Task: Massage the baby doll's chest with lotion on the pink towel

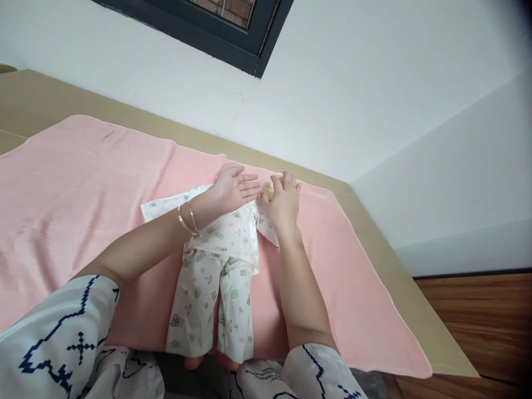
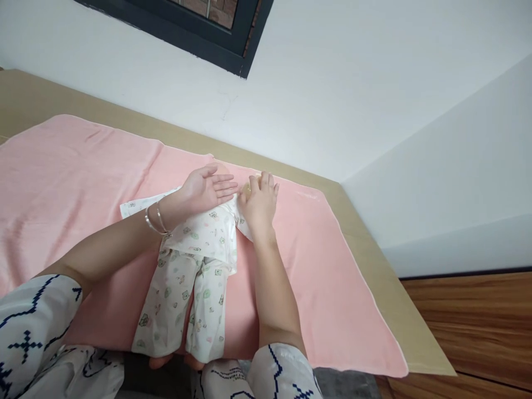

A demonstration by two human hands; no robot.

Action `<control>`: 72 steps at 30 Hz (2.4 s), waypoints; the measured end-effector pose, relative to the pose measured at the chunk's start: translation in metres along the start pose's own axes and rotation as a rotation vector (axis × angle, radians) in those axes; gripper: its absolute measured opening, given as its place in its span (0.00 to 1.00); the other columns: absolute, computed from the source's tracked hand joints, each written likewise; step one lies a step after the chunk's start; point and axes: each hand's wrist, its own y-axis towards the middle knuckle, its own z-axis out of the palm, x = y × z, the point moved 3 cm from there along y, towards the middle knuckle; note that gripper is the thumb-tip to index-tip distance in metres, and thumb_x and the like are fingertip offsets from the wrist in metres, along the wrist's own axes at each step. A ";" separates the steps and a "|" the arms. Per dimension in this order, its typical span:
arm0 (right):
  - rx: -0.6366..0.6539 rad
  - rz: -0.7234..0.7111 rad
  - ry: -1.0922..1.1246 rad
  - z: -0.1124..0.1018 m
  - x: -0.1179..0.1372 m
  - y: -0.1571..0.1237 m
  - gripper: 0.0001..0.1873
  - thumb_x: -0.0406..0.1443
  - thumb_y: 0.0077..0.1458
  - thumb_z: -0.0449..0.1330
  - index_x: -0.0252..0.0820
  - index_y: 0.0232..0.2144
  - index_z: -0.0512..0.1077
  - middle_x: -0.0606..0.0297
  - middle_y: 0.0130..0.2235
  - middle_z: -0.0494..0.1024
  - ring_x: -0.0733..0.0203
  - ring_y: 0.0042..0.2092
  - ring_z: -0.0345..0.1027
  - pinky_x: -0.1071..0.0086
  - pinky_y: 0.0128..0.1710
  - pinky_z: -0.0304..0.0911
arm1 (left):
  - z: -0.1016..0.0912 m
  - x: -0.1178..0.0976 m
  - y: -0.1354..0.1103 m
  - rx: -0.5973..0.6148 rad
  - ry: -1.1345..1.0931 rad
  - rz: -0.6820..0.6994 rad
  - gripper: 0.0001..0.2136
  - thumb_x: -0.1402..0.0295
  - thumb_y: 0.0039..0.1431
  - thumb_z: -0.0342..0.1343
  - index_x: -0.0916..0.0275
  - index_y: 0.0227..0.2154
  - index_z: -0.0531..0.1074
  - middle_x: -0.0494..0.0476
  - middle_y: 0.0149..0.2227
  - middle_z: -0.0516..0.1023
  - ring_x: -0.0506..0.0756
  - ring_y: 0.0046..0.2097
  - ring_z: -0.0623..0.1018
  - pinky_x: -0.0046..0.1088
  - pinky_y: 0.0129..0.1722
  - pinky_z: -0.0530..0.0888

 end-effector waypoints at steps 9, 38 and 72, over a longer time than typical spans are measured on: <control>-0.014 0.040 0.027 0.001 0.003 -0.002 0.28 0.37 0.61 0.51 0.34 0.62 0.63 0.42 0.68 0.60 0.41 0.71 0.49 0.41 0.69 0.46 | -0.020 -0.014 -0.039 -0.059 0.013 -0.015 0.30 0.57 0.65 0.49 0.71 0.64 0.63 0.73 0.64 0.69 0.65 0.63 0.73 0.39 0.62 0.71; 0.224 -0.203 0.452 -0.024 0.109 -0.073 0.30 0.40 0.70 0.39 0.38 0.70 0.51 0.48 0.73 0.49 0.49 0.75 0.37 0.42 0.72 0.46 | -0.006 -0.004 -0.075 -0.096 0.036 -0.079 0.22 0.60 0.68 0.42 0.71 0.53 0.71 0.69 0.50 0.80 0.63 0.57 0.77 0.39 0.65 0.67; -0.135 -0.745 0.214 -0.099 0.141 -0.141 0.45 0.59 0.61 0.49 0.49 0.72 0.43 0.60 0.66 0.68 0.49 0.76 0.26 0.43 0.75 0.34 | 0.028 0.000 -0.157 0.379 0.027 -0.258 0.29 0.45 0.66 0.39 0.56 0.56 0.75 0.55 0.58 0.78 0.60 0.67 0.69 0.36 0.62 0.71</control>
